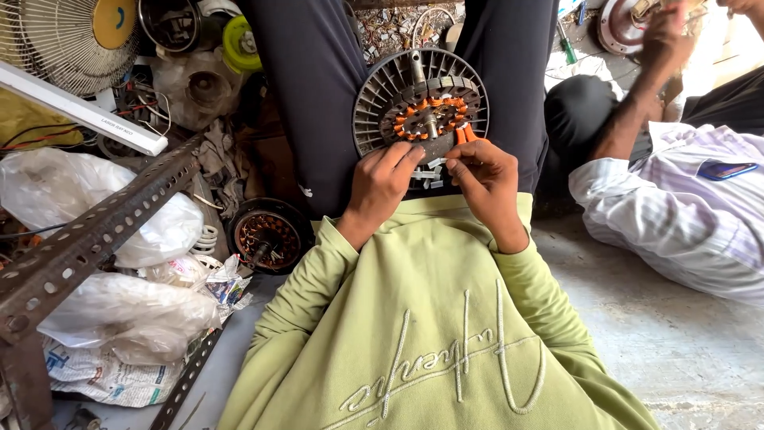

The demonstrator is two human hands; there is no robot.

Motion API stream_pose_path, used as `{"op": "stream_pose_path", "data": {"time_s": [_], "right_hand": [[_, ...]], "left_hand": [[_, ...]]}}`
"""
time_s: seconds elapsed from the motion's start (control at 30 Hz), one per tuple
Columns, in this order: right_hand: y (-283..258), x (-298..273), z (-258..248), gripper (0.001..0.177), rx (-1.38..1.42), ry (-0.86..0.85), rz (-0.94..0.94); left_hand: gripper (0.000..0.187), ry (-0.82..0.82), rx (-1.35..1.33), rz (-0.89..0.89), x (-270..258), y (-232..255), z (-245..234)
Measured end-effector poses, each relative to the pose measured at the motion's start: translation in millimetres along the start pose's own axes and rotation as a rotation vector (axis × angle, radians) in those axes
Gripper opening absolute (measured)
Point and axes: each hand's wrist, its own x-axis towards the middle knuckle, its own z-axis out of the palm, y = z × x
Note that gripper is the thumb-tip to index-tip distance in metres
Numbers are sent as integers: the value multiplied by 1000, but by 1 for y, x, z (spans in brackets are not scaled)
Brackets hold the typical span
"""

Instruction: Manually winding and insulating a ceiling fan motor stator.

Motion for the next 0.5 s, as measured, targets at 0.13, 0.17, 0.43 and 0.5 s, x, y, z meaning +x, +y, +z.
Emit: {"op": "stream_pose_path", "data": {"time_s": [0.13,0.17,0.43,0.5], "right_hand": [[0,2,-4,6,10,2,-9],[0,1,-4,6,10,4,-9],[-13,-15,7,11,17,-97,-123],[-14,-18,15,19,43,-118,-170]], "left_hand": [[22,40,52,3,0,-1,3],[22,39,52,5,1,1,1],[16,26,-612,-303,7,40,-26],[17,52,-664,-308,9,44,-30]]}}
